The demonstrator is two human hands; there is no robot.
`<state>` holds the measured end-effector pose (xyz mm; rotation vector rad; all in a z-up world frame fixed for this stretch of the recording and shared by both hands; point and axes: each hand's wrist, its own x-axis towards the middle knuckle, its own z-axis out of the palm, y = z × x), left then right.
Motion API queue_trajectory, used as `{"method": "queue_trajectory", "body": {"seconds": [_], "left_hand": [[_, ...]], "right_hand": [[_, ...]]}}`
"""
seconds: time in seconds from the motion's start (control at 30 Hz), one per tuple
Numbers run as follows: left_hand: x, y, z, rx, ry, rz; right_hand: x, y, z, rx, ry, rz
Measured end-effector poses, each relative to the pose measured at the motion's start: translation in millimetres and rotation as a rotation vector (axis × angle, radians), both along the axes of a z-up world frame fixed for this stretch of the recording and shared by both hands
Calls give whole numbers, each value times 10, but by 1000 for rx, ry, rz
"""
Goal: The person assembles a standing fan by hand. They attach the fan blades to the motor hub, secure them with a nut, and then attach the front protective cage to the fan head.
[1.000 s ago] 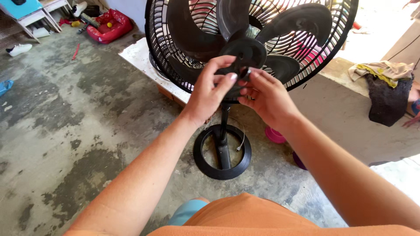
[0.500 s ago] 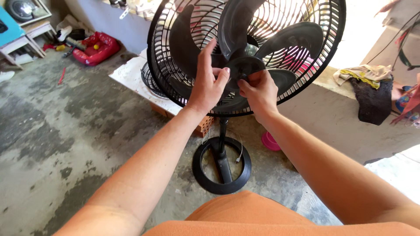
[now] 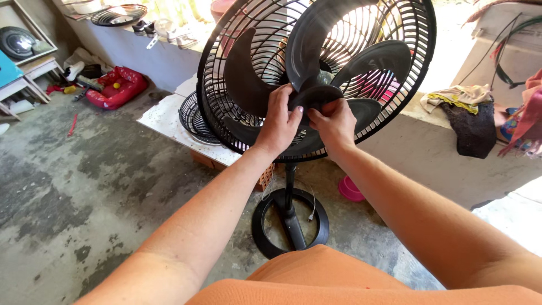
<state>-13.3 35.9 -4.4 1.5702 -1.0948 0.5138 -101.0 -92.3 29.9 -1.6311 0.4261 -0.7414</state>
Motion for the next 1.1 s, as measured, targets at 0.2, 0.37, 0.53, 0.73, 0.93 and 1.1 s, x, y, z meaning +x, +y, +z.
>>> {"method": "queue_trajectory", "body": {"seconds": [0.2,0.37,0.53,0.73,0.93,1.1], "left_hand": [[74,-68,146,0,97,47],[149,-109,229,-1,4,46],[257,-94,112,93,-46,120],[338,59,75,227,319,21],[229,139,50,178,536,-22],[206,117,174,230,539,46]], "right_hand": [[68,-42,13,81,22,-4],[172,-185,-68,324,124,61],[367,-369,-265,685,98,225],[454,-450,-359,789,128,268],[514,-508,-346,774,166,309],[633,-569,-444,797,188,338]]}}
